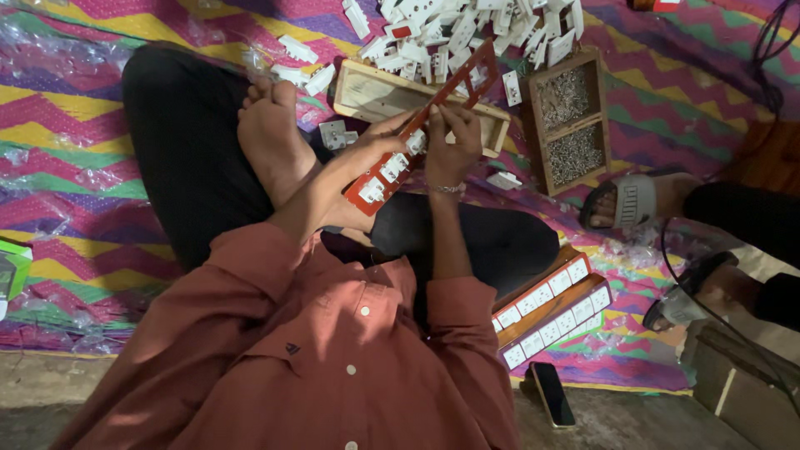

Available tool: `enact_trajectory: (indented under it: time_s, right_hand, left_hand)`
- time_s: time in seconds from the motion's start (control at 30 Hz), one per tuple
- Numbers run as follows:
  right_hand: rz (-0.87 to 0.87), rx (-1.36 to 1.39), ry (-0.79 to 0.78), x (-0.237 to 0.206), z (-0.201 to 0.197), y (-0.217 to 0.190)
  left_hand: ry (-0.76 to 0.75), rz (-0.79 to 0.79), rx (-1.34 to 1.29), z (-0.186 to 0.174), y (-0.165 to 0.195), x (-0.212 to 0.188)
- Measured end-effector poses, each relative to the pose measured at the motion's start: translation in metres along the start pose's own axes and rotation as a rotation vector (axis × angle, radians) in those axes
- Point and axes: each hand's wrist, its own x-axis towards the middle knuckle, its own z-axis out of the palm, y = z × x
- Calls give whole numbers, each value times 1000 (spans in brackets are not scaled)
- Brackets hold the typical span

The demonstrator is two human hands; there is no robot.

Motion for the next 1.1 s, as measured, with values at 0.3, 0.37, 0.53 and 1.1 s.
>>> enact_trajectory:
  time_s: [0.3, 0.37, 0.53, 1.1]
  right_hand:
    - [-157, -93, -78, 3, -6, 2]
    - [-160, -34, -118, 4, -12, 4]
    - [-134, -35, -233, 14, -26, 5]
    - [-121, -125, -475, 42, -55, -14]
  left_hand:
    - [77, -117, -17, -3, 0, 1]
    - [50, -69, -15, -2, 1, 2]
    - [19, -43, 77, -3, 0, 2]
    - [-62, -56, 57, 2, -4, 5]
